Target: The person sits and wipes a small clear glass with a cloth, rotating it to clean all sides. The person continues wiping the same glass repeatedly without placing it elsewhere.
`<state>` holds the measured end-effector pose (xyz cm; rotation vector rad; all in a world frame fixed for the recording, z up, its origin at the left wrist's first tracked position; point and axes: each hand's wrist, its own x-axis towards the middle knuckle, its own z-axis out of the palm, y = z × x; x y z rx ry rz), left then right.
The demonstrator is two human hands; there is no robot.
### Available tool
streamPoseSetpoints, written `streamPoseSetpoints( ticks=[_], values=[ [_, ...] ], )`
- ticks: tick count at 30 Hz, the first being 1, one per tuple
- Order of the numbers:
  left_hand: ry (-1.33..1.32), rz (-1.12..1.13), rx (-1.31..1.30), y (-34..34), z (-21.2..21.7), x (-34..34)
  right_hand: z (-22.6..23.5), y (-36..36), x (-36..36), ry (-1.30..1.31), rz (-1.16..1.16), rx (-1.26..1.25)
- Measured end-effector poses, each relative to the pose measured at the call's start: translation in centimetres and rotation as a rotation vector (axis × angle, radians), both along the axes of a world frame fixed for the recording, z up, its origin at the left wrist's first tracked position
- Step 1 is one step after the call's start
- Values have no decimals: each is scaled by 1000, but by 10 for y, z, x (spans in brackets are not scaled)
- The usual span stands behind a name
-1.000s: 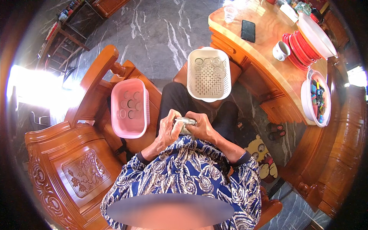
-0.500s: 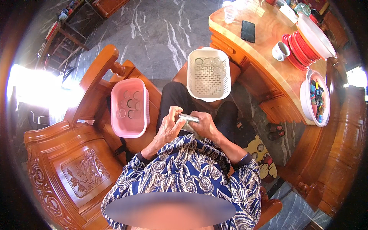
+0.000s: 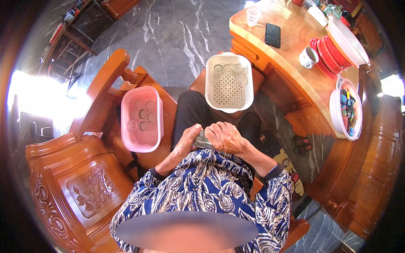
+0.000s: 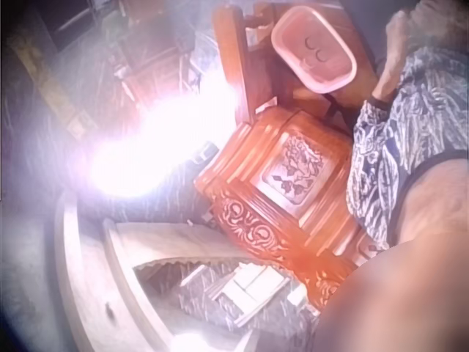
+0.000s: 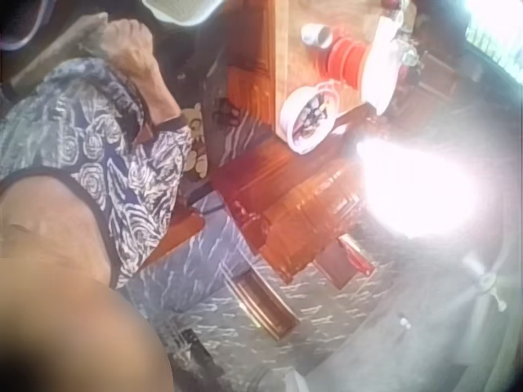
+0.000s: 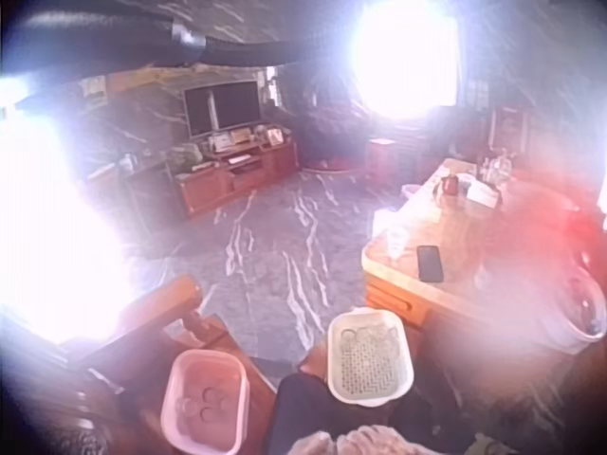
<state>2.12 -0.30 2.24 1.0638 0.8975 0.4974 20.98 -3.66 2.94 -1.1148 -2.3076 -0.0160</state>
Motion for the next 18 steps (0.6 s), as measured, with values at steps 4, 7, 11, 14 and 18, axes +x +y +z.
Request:
streamPoseSetpoints(
  ticks=[4, 7, 11, 14, 18],
  values=[
    [190, 54, 493, 1, -4, -1, -19, 1, -4, 229, -52, -202],
    [242, 48, 570, 1, 12, 1, -22, -1, -7, 398, -82, -401],
    [232, 32, 742, -2, 15, 0, -28, -3, -8, 818, 1, -907],
    [204, 8, 1040, 2, 10, 0, -30, -6, -16, 1297, 124, -1259],
    [148, -47, 1220, 6, 14, 0, -50, -8, -9, 1371, 288, -1575]
  ],
)
